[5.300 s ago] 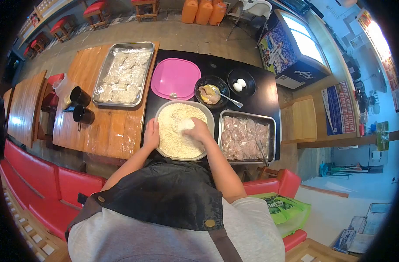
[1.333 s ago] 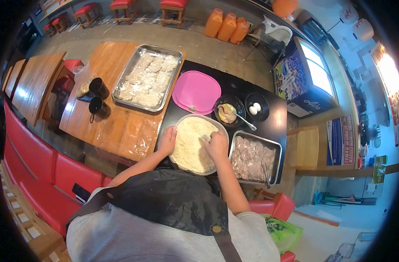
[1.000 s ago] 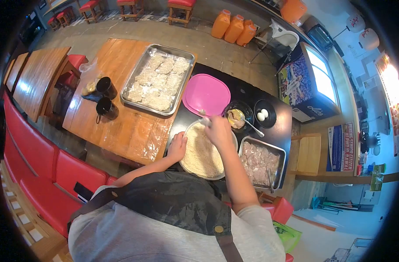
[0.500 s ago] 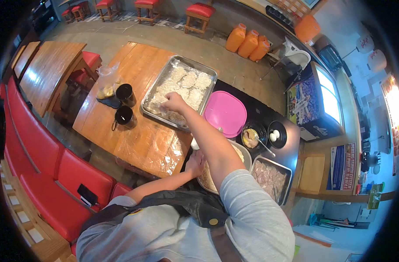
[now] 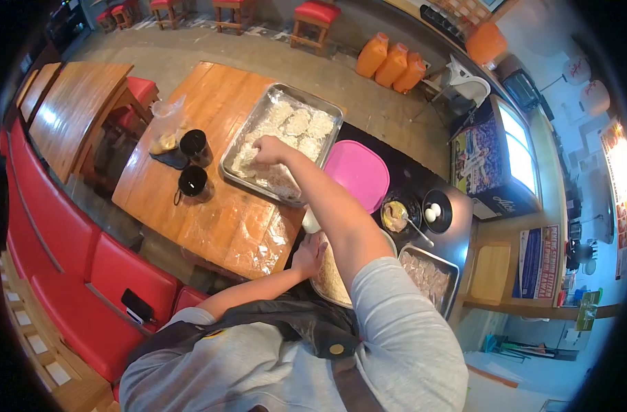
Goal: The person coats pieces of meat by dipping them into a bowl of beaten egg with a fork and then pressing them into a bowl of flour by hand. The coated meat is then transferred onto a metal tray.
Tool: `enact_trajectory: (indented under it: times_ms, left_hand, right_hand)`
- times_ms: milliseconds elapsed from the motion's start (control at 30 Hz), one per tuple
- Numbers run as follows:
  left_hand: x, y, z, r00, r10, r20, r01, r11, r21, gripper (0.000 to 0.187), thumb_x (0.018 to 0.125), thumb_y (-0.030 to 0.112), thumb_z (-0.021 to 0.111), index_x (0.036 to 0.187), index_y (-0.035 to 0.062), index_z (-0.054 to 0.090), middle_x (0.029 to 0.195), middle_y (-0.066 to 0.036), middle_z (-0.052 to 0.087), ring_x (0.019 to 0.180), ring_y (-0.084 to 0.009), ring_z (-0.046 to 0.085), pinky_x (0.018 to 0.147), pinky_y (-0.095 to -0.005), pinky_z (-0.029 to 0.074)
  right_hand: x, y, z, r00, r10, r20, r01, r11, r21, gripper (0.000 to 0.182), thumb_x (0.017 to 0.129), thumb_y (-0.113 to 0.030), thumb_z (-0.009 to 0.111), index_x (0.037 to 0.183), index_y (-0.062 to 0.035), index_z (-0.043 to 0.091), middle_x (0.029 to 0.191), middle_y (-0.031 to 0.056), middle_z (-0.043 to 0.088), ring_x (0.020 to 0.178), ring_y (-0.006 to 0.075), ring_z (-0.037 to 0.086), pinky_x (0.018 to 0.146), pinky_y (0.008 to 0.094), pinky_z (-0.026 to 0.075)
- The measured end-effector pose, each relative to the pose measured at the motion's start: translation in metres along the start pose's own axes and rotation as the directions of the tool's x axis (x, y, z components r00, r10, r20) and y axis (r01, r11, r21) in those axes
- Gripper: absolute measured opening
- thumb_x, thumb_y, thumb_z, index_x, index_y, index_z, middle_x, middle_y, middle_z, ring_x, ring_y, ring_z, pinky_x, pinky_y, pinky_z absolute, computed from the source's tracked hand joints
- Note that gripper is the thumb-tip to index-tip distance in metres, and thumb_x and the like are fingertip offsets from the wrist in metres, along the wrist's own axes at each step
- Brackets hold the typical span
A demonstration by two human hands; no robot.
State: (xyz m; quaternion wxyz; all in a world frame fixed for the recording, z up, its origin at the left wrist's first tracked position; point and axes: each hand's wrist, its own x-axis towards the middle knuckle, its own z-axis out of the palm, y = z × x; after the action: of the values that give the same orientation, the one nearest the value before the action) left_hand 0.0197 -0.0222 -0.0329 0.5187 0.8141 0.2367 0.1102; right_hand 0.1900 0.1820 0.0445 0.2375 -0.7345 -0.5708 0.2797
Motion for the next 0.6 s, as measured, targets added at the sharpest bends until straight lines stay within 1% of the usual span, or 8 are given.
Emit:
enact_trajectory:
  times_ms: [67,133,200,267,367,433,533,600]
  left_hand:
    - [0.001,-0.003,0.002,1.0,0.011,-0.024,-0.012,1.0,-0.012,0.036,0.09,0.031,0.04,0.117,0.0072,0.04,0.109,-0.02,0.047,0.096,-0.0409,0.049,0.08,-0.0479,0.042]
    - [0.0,-0.006,0.004,0.999,0.02,-0.034,-0.021,0.999,-0.031,0.035,0.09,0.032,0.041,0.116,0.0077,0.04,0.108,-0.02,0.047,0.095,-0.0403,0.049,0.08,-0.0474,0.042]
    - [0.001,-0.006,0.005,0.998,0.03,-0.049,-0.033,0.998,-0.047,0.035,0.09,0.032,0.041,0.116,0.0082,0.041,0.106,-0.02,0.047,0.095,-0.0398,0.049,0.079,-0.0469,0.042]
    - [0.0,-0.005,0.005,0.997,0.03,-0.067,-0.028,0.999,0.021,0.034,0.09,0.032,0.042,0.114,0.0077,0.041,0.104,-0.019,0.048,0.093,-0.0392,0.05,0.079,-0.0462,0.043]
    - [0.001,-0.005,0.004,0.997,0.044,-0.067,-0.044,0.999,0.006,0.036,0.089,0.032,0.043,0.115,0.0065,0.041,0.104,-0.019,0.048,0.093,-0.0391,0.05,0.078,-0.0463,0.043]
    - [0.001,-0.007,0.007,0.997,0.046,-0.067,-0.046,0.999,0.007,0.037,0.089,0.031,0.043,0.116,0.0057,0.041,0.104,-0.02,0.048,0.092,-0.0393,0.05,0.078,-0.0466,0.043]
    - [0.0,-0.007,0.006,0.995,0.062,-0.073,-0.061,0.998,0.009,0.037,0.089,0.03,0.042,0.116,0.0044,0.04,0.105,-0.021,0.048,0.092,-0.0395,0.05,0.077,-0.0471,0.043]
    - [0.0,-0.005,0.004,0.994,0.072,-0.078,-0.072,0.997,0.006,0.037,0.09,0.029,0.042,0.116,0.004,0.04,0.106,-0.021,0.048,0.091,-0.0396,0.05,0.077,-0.0473,0.043]
  right_hand:
    - [0.008,-0.016,-0.012,0.942,0.033,0.333,0.044,0.975,-0.219,0.044,0.059,-0.022,0.066,0.099,-0.0047,0.063,0.089,0.0163,0.065,0.08,0.0279,0.063,0.069,0.0352,0.05]
    - [0.016,-0.009,-0.001,0.931,0.036,0.364,0.041,0.979,-0.2,0.038,0.06,-0.02,0.065,0.094,-0.0046,0.065,0.081,0.0138,0.065,0.071,0.026,0.063,0.063,0.0355,0.05]
    - [0.026,-0.002,0.007,0.844,0.154,0.514,-0.012,0.963,-0.268,0.03,0.06,-0.019,0.064,0.085,-0.0036,0.066,0.074,0.0117,0.065,0.065,0.0242,0.062,0.058,0.0351,0.049]
    - [0.034,0.013,0.013,0.865,0.186,0.467,-0.066,0.963,-0.261,0.023,0.06,-0.019,0.063,0.076,-0.0028,0.066,0.074,0.0115,0.064,0.064,0.0241,0.061,0.057,0.0346,0.048]
    - [0.042,0.022,0.018,0.819,0.275,0.503,-0.065,0.916,-0.396,0.037,0.056,-0.018,0.06,0.089,-0.0021,0.063,0.078,0.0155,0.064,0.073,0.0277,0.062,0.063,0.036,0.049]
    - [0.037,0.016,0.017,0.893,0.19,0.408,0.025,0.885,-0.465,0.039,0.055,-0.02,0.061,0.09,-0.0029,0.062,0.083,0.0167,0.064,0.08,0.0297,0.062,0.066,0.036,0.049]
    - [0.019,0.002,0.003,0.958,0.055,0.282,0.065,0.914,-0.4,0.042,0.057,-0.023,0.066,0.096,-0.0074,0.064,0.089,0.0167,0.064,0.082,0.0297,0.062,0.07,0.0372,0.049]
    - [0.014,-0.008,-0.004,0.952,0.1,0.288,0.048,0.884,-0.465,0.044,0.057,-0.024,0.066,0.098,-0.0092,0.063,0.091,0.0158,0.064,0.085,0.0292,0.061,0.072,0.0372,0.049]
